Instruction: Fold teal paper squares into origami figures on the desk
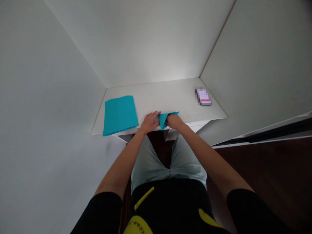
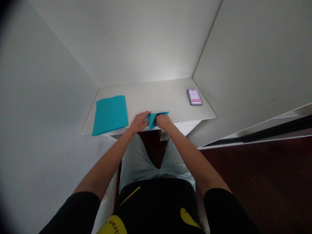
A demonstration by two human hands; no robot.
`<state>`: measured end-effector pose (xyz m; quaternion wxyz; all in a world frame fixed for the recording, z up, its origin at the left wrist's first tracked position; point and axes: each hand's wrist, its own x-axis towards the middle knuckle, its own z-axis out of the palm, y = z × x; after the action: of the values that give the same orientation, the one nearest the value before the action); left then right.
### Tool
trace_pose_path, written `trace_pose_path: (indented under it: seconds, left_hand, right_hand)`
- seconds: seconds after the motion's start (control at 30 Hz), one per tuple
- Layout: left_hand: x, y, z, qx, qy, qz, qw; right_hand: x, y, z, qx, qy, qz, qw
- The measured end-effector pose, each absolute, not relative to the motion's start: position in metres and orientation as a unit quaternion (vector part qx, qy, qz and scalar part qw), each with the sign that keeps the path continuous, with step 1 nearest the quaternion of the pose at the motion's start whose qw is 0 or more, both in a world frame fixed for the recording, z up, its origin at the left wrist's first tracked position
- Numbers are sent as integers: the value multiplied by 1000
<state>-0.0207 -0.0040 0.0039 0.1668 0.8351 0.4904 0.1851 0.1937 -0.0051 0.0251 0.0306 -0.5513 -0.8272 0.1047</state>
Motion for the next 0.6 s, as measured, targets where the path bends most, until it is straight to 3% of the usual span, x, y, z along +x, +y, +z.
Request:
trace_pose_path:
  seconds: [0.1, 0.23, 0.4, 0.6]
  left_hand:
    - [-21, -3, 4, 832, 489, 196, 173]
    - [-20, -2, 4, 831, 488, 205, 174]
    - [-17, -3, 4, 823, 504, 205, 166]
    - [-16, -1, 2, 815, 500, 236, 173]
  right_hand:
    - [189, -3, 27, -530, -838, 125, 22]
    - [196, -5, 24, -448, -880, 129, 91]
    - [219, -24, 15, -492, -860, 71, 116]
    - [219, -35, 9, -480, -860, 104, 138]
